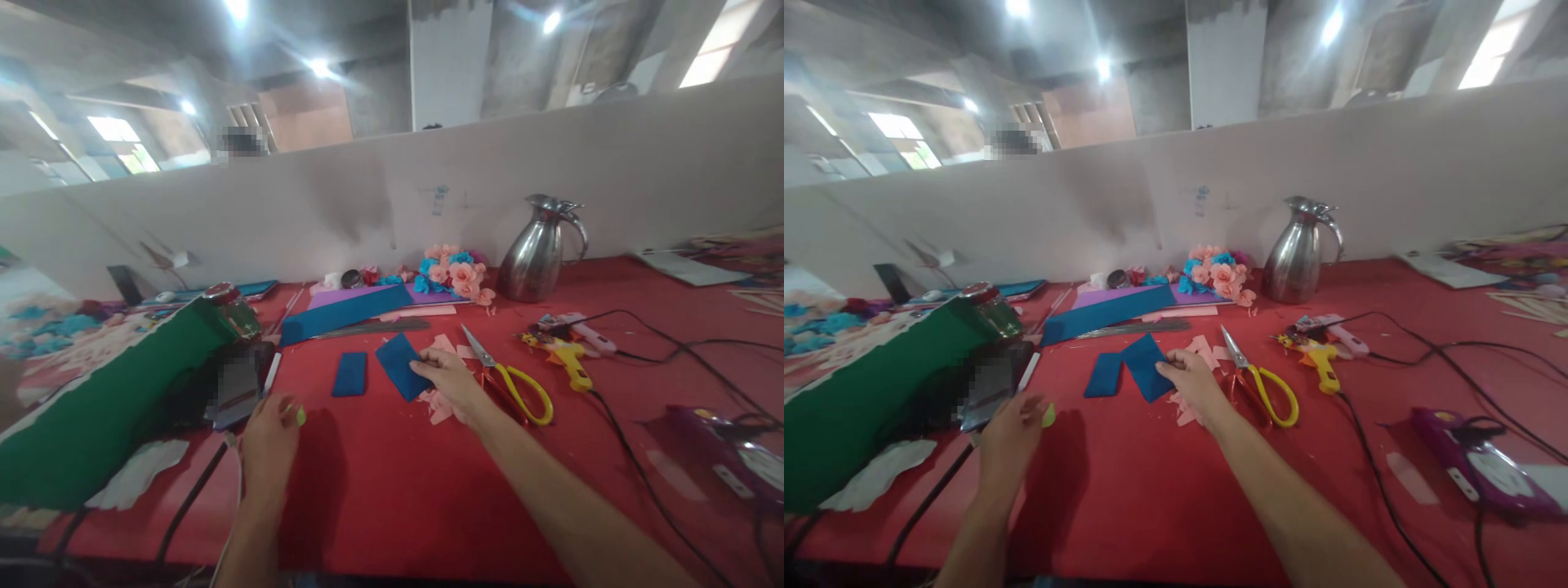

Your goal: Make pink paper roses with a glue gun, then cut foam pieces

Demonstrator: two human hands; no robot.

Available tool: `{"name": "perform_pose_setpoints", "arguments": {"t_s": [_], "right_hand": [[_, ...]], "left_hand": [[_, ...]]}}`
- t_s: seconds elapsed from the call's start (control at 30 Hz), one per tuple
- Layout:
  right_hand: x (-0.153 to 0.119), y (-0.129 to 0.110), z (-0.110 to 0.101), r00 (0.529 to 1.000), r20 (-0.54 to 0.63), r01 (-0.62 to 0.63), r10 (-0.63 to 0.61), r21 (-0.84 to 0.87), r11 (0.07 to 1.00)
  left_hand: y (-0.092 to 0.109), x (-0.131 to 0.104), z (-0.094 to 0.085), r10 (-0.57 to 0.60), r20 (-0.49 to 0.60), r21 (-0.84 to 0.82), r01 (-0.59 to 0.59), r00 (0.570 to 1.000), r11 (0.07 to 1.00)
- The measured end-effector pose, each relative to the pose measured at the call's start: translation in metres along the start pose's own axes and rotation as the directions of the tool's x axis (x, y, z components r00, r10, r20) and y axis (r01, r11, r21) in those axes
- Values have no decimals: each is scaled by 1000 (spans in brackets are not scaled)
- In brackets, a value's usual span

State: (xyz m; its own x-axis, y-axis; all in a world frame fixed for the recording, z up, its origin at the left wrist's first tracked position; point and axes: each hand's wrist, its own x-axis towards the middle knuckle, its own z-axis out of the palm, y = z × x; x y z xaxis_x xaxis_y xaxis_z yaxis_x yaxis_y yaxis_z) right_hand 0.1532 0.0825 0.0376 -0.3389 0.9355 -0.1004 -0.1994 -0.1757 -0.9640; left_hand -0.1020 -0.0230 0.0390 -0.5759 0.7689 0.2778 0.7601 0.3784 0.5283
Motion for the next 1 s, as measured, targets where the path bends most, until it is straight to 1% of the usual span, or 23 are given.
{"name": "perform_pose_setpoints", "arguments": {"t_s": [0.03, 0.07, 0.1, 0.13, 0.17, 0.2, 0.23, 0.27, 0.3, 0.37, 0.43, 0.5, 0.6, 0.67, 0.73, 0.77, 0.8, 0.87, 0.9, 0.93, 0.97, 1.0], "right_hand": [[0, 0, 1, 1000, 2, -7, 7, 8, 1000], [0, 1, 2, 1000, 5, -12, 12, 15, 1000], [0, 3, 3, 1000, 7, -9, 9, 19, 1000], [1, 5, 5, 1000, 7, 1, -1, 21, 1000], [2, 7, 5, 1000, 7, 15, -16, 15, 1000], [3, 10, 6, 999, 6, 36, -36, 4, 999], [5, 12, 6, 998, 5, 60, -60, -8, 998], [6, 13, 5, 996, 7, 86, -86, -19, 996], [8, 15, 4, 994, 10, 112, -111, -27, 993], [9, 16, 3, 988, 26, 154, -153, -44, 987], [9, 15, 3, 983, 52, 181, -178, -68, 981], [6, 15, 4, 979, 71, 199, -193, -101, 975], [2, 16, 7, 975, 73, 219, -211, -148, 964], [1, 16, 6, 971, 86, 236, -222, -202, 951], [2, 17, 3, 952, 104, 305, -287, -313, 899], [2, 16, 0, 928, 124, 370, -351, -396, 840], [3, 16, -4, 892, 156, 444, -424, -485, 754], [4, 13, -11, 791, 265, 577, -552, -625, 526], [4, 12, -14, 739, 333, 627, -586, -658, 416], [4, 10, -16, 692, 397, 668, -603, -669, 325], [4, 9, -17, 653, 449, 700, -611, -665, 260], [4, 7, -18, 621, 488, 728, -613, -650, 220]], "left_hand": [[19, -1, 5, 9, -28, -154, -13, 1000, 988], [39, -3, 12, 17, 9, -352, -13, 1000, 936], [59, -4, 19, 28, 110, -551, 37, 994, 833], [77, -5, 27, 58, 237, -703, 130, 970, 699], [93, -6, 35, 115, 348, -794, 227, 930, 564], [106, -5, 43, 163, 424, -834, 314, 891, 454], [115, -4, 51, 168, 465, -847, 381, 869, 371], [120, -2, 58, 146, 486, -851, 428, 862, 304], [122, 1, 63, 140, 502, -853, 461, 853, 246], [118, 8, 72, 147, 537, -841, 515, 831, 162], [109, 12, 77, 153, 575, -818, 563, 804, 116], [102, 13, 77, 144, 612, -791, 605, 778, 92], [101, 8, 75, 165, 652, -757, 647, 740, 89], [104, 6, 74, 199, 648, -760, 643, 735, 99], [106, 5, 74, 219, 629, -774, 626, 746, 95], [106, 6, 73, 220, 623, -779, 621, 751, 87], [105, 7, 73, 218, 621, -780, 621, 753, 78], [103, 8, 72, 221, 627, -774, 630, 747, 66], [102, 9, 71, 227, 632, -768, 637, 741, 62], [101, 9, 70, 236, 638, -763, 644, 733, 60], [101, 8, 69, 246, 643, -757, 651, 725, 62], [101, 7, 68, 256, 648, -752, 656, 718, 63]]}}
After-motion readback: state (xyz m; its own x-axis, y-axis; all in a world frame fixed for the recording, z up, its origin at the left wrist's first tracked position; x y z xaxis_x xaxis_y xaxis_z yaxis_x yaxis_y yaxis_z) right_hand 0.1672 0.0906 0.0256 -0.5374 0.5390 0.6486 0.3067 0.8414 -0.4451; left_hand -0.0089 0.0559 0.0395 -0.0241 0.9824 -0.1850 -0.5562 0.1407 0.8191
